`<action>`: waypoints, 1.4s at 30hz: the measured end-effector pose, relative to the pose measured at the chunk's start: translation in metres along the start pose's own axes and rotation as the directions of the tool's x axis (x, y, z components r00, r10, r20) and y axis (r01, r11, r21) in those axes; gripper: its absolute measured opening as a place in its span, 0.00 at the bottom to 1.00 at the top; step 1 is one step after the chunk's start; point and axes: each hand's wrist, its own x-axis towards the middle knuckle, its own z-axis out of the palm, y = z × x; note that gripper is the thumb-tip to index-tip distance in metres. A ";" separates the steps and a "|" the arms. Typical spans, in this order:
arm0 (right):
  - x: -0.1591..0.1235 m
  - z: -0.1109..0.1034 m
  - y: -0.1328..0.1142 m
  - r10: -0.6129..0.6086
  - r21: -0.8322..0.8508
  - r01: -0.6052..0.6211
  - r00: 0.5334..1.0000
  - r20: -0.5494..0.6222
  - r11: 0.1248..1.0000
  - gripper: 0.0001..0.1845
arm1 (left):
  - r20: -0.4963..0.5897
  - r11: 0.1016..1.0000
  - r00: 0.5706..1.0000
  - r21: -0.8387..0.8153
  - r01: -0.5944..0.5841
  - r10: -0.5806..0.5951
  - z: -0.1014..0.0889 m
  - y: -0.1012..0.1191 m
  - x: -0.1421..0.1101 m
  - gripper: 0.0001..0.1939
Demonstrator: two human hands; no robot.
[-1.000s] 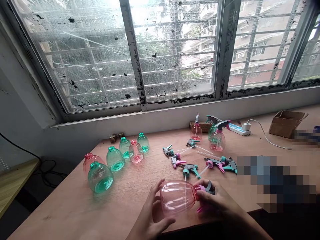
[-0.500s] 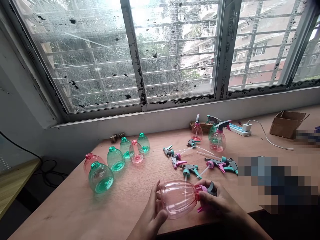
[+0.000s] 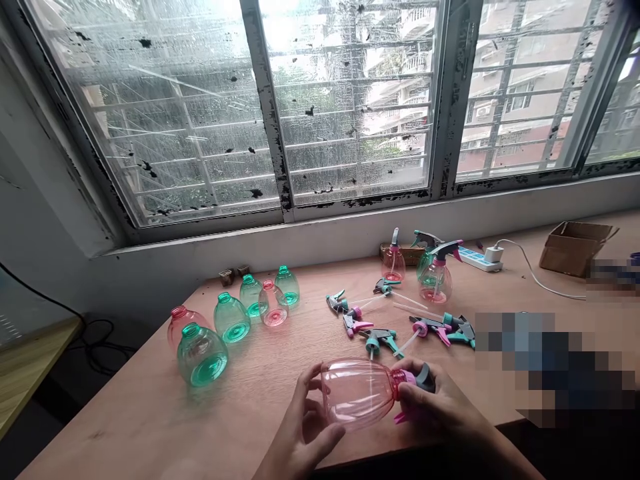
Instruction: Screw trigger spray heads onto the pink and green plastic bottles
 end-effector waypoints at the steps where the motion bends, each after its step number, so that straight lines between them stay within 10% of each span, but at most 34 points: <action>1: 0.000 0.000 0.000 -0.001 -0.003 0.001 1.000 -0.004 1.000 0.22 | 0.003 1.000 1.000 0.000 -0.023 0.023 0.000 -0.003 0.000 0.41; 7: 0.002 -0.002 0.003 -0.029 0.005 0.029 0.999 0.021 1.000 0.20 | -0.030 0.986 0.986 0.038 -0.164 0.165 0.002 -0.002 0.001 0.36; 14: 0.003 -0.006 0.007 -0.050 -0.030 0.051 0.999 0.020 0.998 0.20 | 0.052 0.997 0.996 0.013 -0.074 0.073 0.000 0.004 -0.002 0.52; 25: 0.003 -0.005 0.007 -0.044 -0.011 0.044 0.999 0.006 0.999 0.21 | 0.093 0.992 0.995 0.115 -0.044 0.033 -0.002 0.007 0.010 0.39; 42: 0.000 0.001 -0.003 -0.050 -0.023 0.048 0.997 -0.063 0.999 0.23 | 0.094 0.995 0.991 0.026 -0.100 0.097 -0.004 -0.016 0.001 0.46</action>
